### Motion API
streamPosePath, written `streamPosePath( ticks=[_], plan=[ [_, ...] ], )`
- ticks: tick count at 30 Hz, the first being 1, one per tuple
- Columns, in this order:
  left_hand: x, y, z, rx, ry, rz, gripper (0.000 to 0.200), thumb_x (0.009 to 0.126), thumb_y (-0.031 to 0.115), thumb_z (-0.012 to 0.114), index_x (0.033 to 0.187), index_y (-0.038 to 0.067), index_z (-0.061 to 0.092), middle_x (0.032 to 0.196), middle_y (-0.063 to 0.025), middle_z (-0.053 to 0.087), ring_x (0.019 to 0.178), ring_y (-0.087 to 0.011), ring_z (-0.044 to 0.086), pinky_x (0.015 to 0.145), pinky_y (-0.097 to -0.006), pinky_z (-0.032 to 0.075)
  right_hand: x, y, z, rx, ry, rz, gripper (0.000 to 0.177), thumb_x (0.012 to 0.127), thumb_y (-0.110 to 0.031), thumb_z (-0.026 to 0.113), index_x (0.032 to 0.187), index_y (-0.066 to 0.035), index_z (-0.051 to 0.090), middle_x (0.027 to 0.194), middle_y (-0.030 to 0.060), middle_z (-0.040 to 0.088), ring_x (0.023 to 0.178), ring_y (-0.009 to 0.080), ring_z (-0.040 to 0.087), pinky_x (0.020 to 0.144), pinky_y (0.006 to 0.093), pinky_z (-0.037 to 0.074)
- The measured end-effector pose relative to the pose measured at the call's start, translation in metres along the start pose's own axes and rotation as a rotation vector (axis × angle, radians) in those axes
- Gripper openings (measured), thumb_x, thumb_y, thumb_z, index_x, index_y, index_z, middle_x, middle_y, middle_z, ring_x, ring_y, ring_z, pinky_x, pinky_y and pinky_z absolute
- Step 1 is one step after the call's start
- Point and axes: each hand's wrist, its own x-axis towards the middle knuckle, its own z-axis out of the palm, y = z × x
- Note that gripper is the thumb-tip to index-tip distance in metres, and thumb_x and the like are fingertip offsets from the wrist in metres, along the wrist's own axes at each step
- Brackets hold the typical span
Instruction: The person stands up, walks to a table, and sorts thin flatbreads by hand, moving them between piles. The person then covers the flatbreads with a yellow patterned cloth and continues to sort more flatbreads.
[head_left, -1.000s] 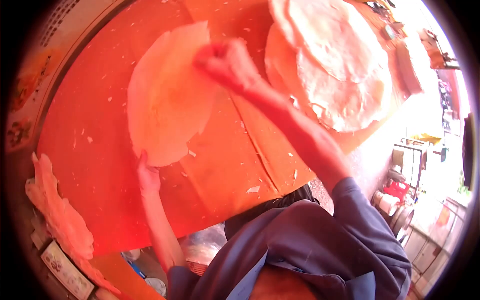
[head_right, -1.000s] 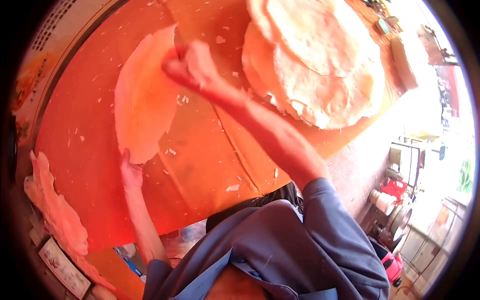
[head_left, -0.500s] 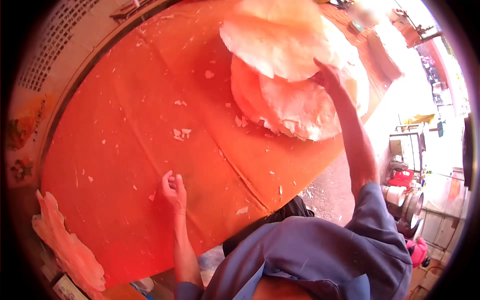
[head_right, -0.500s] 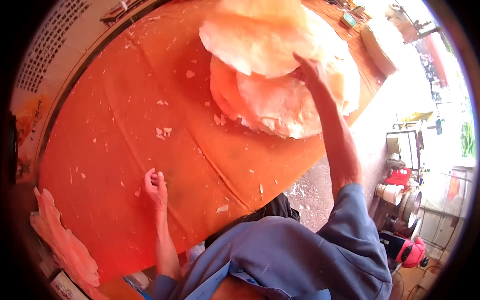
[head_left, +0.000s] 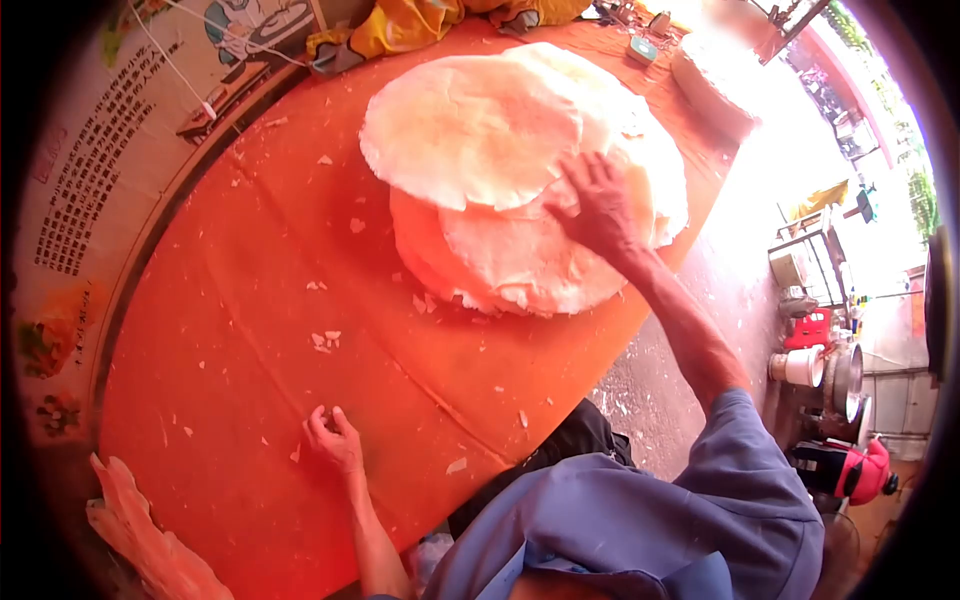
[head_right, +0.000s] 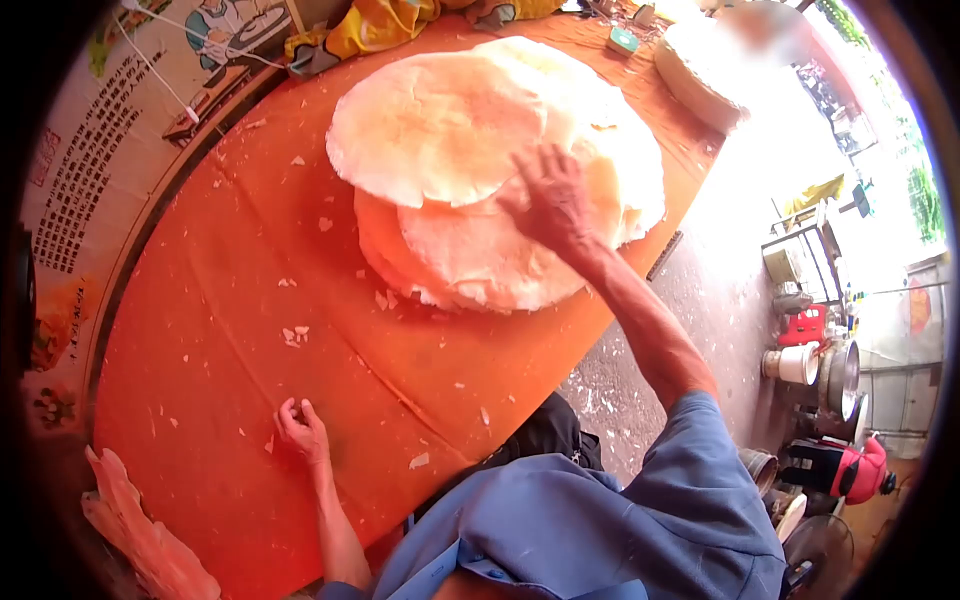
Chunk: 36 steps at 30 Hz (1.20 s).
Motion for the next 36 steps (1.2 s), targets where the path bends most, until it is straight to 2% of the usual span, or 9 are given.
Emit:
streamPosePath(
  ticks=[3,7,10,12,15,21,23,34,36],
  plan=[
    [-0.001,0.016,0.004,0.043,0.031,0.02,0.023,0.088,0.018,0.067,0.101,0.0,0.061,0.092,-0.0139,0.058,0.078,-0.0276,0.061,0.063,-0.0379,0.051,-0.008,0.006,0.043,-0.011,-0.321,-0.063,0.077,0.081,-0.05,0.069,0.143,-0.011,0.044,0.147,0.0286,0.035,0.138,0.0468,0.029,0.111,0.063,0.022],
    [-0.007,0.04,0.012,0.132,0.078,-0.103,0.024,0.087,0.019,0.067,0.103,0.001,0.062,0.095,-0.0148,0.058,0.081,-0.0307,0.061,0.068,-0.04,0.05,-0.016,0.016,0.054,0.086,-0.401,-0.073,0.086,0.084,-0.055,0.061,0.151,-0.01,0.031,0.153,0.0334,0.021,0.145,0.0476,0.014,0.113,0.0682,0.01],
    [-0.016,0.082,0.03,0.34,0.06,-0.223,0.031,0.088,0.025,0.066,0.108,0.001,0.063,0.099,-0.0161,0.059,0.09,-0.0338,0.059,0.077,-0.0433,0.049,-0.012,0.025,0.046,0.056,-0.468,-0.142,0.085,0.084,-0.054,0.061,0.15,-0.009,0.032,0.152,0.0342,0.022,0.144,0.0487,0.015,0.112,0.0684,0.014],
    [-0.022,0.101,0.052,0.636,0.205,-0.018,0.035,0.09,0.03,0.063,0.112,0.002,0.063,0.104,-0.0178,0.059,0.097,-0.035,0.057,0.083,-0.0454,0.048,-0.01,0.032,0.048,0.101,-0.451,-0.161,0.083,0.085,-0.051,0.062,0.15,-0.008,0.033,0.152,0.0345,0.022,0.144,0.0492,0.016,0.112,0.0686,0.015],
    [-0.019,0.114,0.054,0.619,0.136,-0.14,0.041,0.092,0.035,0.059,0.114,0.001,0.063,0.108,-0.0192,0.059,0.105,-0.0384,0.052,0.09,-0.0481,0.043,-0.012,0.045,0.046,0.235,-0.414,-0.177,0.082,0.082,-0.044,0.069,0.148,-0.008,0.036,0.152,0.0335,0.021,0.144,0.0491,0.016,0.111,0.0682,0.015],
    [-0.02,0.112,0.054,0.631,0.126,-0.147,0.042,0.092,0.035,0.057,0.115,0.0,0.062,0.11,-0.0201,0.058,0.105,-0.0392,0.052,0.09,-0.0486,0.043,0.003,0.092,0.004,0.557,-0.318,-0.311,0.052,0.082,-0.032,0.074,0.123,-0.004,0.061,0.126,0.0225,0.057,0.123,0.0396,0.049,0.104,0.051,0.039],
    [-0.02,0.104,0.06,0.587,0.182,-0.104,0.042,0.092,0.035,0.057,0.115,0.0,0.061,0.11,-0.0198,0.058,0.105,-0.0396,0.052,0.09,-0.0489,0.043,0.007,0.112,-0.023,0.667,-0.16,-0.242,0.039,0.078,-0.02,0.079,0.11,-0.002,0.066,0.108,0.0179,0.065,0.103,0.0354,0.061,0.089,0.0425,0.05],
    [-0.017,0.15,0.058,0.258,0.134,-0.302,0.035,0.089,0.02,0.063,0.116,-0.002,0.061,0.116,-0.0199,0.058,0.108,-0.04,0.054,0.092,-0.0483,0.044,0.056,0.247,-0.155,0.229,0.043,-0.103,0.021,0.079,-0.015,0.079,0.094,-0.002,0.071,0.088,0.0145,0.07,0.08,0.0296,0.069,0.071,0.0378,0.054],
    [-0.013,0.162,0.077,0.261,0.11,-0.002,0.035,0.089,0.016,0.063,0.118,-0.003,0.06,0.122,-0.0211,0.057,0.11,-0.0394,0.055,0.092,-0.046,0.045,0.092,0.257,-0.155,0.202,0.028,-0.118,0.022,0.08,-0.016,0.078,0.095,-0.002,0.071,0.089,0.0147,0.07,0.083,0.0309,0.069,0.074,0.0378,0.054]
  ],
)
